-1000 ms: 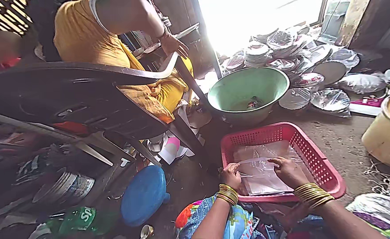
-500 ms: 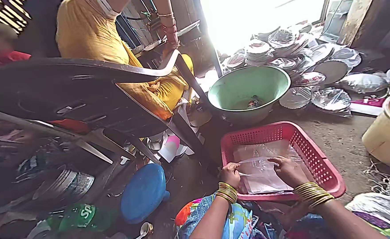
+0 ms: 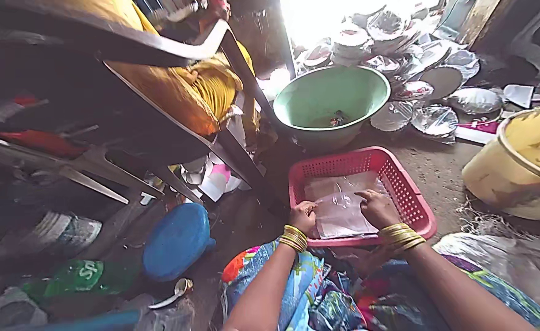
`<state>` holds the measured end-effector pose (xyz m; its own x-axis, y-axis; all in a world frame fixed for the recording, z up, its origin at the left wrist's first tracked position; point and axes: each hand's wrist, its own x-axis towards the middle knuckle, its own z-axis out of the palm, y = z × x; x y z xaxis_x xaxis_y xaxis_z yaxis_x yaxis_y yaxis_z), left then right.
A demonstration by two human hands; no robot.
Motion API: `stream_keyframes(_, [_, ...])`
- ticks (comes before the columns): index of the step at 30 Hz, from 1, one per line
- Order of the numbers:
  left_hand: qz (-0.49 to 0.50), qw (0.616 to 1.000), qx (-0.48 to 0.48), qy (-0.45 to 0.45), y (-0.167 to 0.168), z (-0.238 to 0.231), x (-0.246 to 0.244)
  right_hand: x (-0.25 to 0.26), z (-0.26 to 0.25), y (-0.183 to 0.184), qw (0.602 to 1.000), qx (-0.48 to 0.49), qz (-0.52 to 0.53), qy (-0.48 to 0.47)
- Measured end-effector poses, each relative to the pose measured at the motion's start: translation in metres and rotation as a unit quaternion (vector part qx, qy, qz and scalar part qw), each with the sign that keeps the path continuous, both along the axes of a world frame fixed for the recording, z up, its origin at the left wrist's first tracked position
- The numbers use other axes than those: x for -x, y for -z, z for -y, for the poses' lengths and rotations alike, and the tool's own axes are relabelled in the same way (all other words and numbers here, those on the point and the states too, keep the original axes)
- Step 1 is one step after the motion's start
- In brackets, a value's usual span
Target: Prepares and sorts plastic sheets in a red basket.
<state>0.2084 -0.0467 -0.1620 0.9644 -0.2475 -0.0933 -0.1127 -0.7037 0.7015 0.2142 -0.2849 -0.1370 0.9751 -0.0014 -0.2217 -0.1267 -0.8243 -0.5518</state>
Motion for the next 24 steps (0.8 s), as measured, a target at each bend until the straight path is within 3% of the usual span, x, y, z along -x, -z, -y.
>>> stream_keyframes(6, [-0.078,0.994,0.014,0.074,-0.005,0.002,-0.001,0.0,-0.002,0.006,0.999,0.03,-0.013,-0.018])
stream_keyframes(14, [-0.096,0.987,0.125,0.013,-0.007,-0.01,-0.012,-0.003,-0.003,0.018,0.998,0.05,-0.025,-0.019])
stream_keyframes(16, [-0.075,0.975,0.194,-0.074,-0.008,-0.025,-0.021,-0.004,-0.003,0.019,0.998,0.055,-0.03,-0.013])
stream_keyframes(19, [-0.095,0.913,0.234,-0.321,-0.003,-0.065,-0.046,-0.005,-0.002,0.018,0.997,0.057,-0.043,-0.003])
stream_keyframes(21, [-0.152,0.865,0.168,-0.448,0.012,-0.085,-0.059,-0.005,-0.003,0.017,0.997,0.059,-0.051,0.005])
stream_keyframes(24, [-0.231,0.864,-0.007,-0.447,0.033,-0.081,-0.055,-0.004,-0.006,0.014,0.996,0.066,-0.051,0.019])
